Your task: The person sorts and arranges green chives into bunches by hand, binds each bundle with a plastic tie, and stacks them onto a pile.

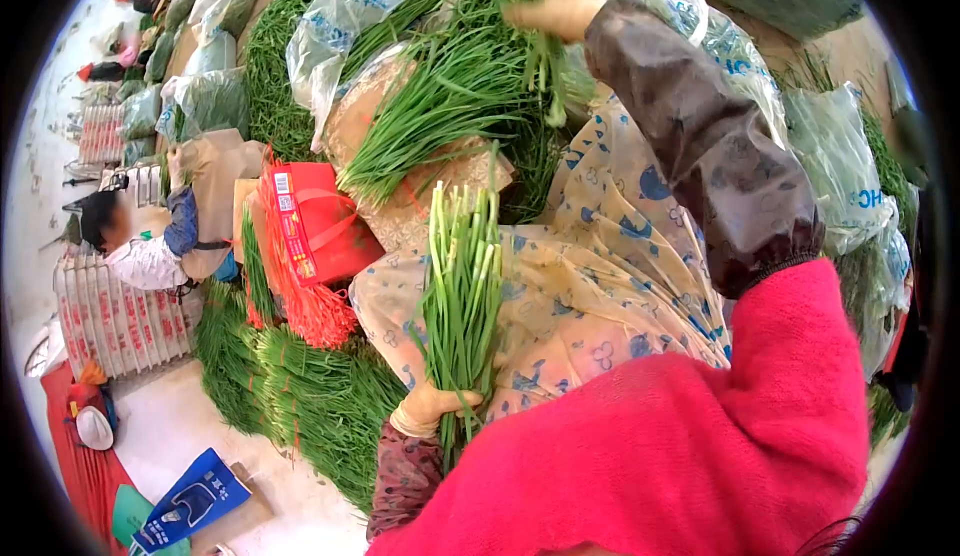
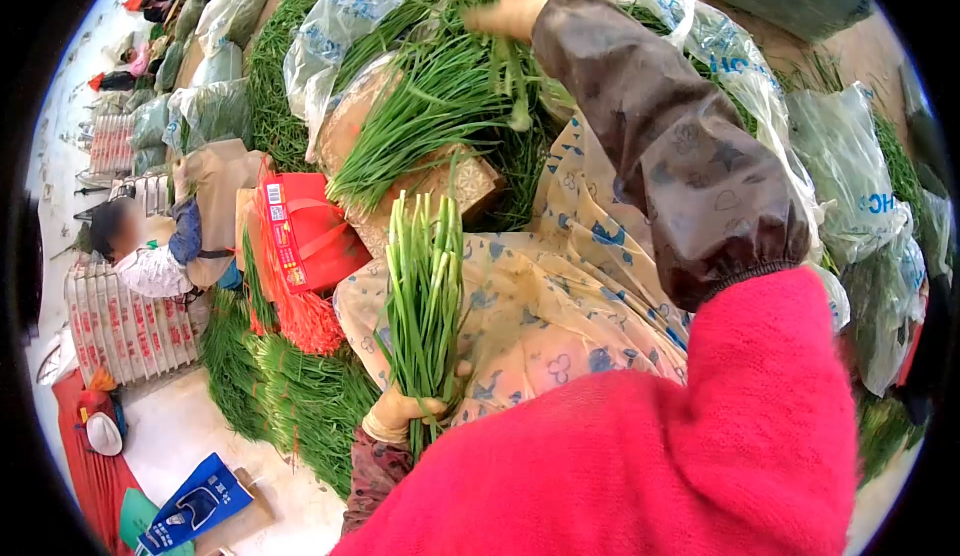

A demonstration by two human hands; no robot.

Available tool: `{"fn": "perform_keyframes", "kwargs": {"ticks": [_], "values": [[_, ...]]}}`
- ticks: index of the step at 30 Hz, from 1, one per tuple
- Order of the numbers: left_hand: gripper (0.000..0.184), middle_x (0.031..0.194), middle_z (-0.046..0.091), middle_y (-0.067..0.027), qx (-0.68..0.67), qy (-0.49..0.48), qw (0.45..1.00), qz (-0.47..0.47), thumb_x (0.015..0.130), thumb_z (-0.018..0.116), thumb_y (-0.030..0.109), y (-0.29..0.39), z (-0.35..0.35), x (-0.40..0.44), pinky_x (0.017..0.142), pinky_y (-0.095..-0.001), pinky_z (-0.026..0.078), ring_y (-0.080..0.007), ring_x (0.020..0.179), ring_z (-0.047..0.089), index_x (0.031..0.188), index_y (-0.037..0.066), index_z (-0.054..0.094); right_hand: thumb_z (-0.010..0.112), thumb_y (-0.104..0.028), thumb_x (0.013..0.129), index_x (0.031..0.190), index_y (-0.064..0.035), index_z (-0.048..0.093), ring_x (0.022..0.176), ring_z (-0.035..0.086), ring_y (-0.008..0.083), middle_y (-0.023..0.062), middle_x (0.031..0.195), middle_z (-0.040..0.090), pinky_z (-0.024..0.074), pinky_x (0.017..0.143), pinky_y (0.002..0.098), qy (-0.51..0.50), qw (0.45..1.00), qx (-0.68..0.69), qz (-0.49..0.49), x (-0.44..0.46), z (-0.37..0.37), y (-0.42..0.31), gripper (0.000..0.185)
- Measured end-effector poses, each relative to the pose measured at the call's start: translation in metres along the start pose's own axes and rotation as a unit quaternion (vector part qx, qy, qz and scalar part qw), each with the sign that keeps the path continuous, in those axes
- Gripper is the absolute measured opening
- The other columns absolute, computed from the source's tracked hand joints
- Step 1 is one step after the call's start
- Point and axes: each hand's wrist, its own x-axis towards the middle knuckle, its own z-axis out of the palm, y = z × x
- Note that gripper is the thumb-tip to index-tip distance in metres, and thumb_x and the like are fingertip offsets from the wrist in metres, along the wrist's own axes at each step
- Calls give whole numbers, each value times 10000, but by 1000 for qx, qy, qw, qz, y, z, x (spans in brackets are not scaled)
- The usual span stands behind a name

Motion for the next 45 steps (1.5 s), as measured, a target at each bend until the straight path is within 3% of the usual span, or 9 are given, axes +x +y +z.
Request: {"fn": "perform_keyframes", "kwargs": {"ticks": [3,10,14,27,29,32,36,40,45], "values": [[697,873,582,-40,3,16,1000,16,715,784,174,0,-3,2,556,-250,385,-117,661,490,1316,-10,483,698,-352,801,1364,-66,426,1090,597,324,220,1209,585,505,907,394,-125,953,-275,-34,-31,8,-8,687],[642,820,575,-36,-14,-30,999,9,762,741,170,4,-12,4,468,-218,336,-88,561,447,1308,-49,481,641,-444,876,1415,10,356,1138,559,245,167,1328,502,532,838,364,-486,812,322,14,-126,40,-4,761],[705,858,601,-47,11,-49,998,-35,719,773,162,4,-9,5,483,-220,373,-92,601,489,1327,-32,475,610,-460,897,1167,-67,568,778,619,153,69,927,618,530,695,312,-450,659,592,111,-159,71,-30,479],[760,1139,596,-63,-51,47,997,-16,681,796,204,-16,-14,-4,638,-229,442,-92,760,545,1333,-29,483,546,-146,891,1015,-123,661,551,471,89,-14,685,535,452,594,224,-109,865,470,135,-70,45,0,170],[856,1173,584,-97,-80,66,995,7,673,807,211,-26,-25,-7,563,-213,431,-87,716,552,1385,-37,401,618,-215,849,1133,-98,605,713,612,189,64,857,611,512,717,303,-150,982,116,-12,-60,39,16,308],[927,988,627,-98,-66,31,992,107,682,804,208,-7,-14,-7,449,-207,375,-95,600,544,1418,-64,309,711,-188,745,1251,-85,534,987,644,307,148,1215,577,527,826,382,-228,899,-285,-240,-120,23,-10,547],[883,575,495,2,-150,-38,982,105,682,792,194,-1,-5,2,402,-219,292,-90,434,430,1386,-90,341,712,-256,742,1129,-115,614,916,659,295,149,946,664,530,785,378,-331,908,77,-244,-191,99,-18,424],[943,1264,568,-157,-81,16,993,79,612,839,199,2,-8,-3,510,-219,407,-99,651,552,1392,-44,368,654,-313,798,1042,-140,651,881,660,283,138,931,666,523,753,390,-368,873,83,-308,-215,99,-37,299],[893,1282,559,-111,-41,34,997,48,617,834,172,3,-6,-8,743,-253,468,-124,865,562,1383,-7,411,574,-61,838,1129,-74,577,826,677,276,119,930,676,554,710,389,-246,940,-93,-218,-140,102,16,292]]}}
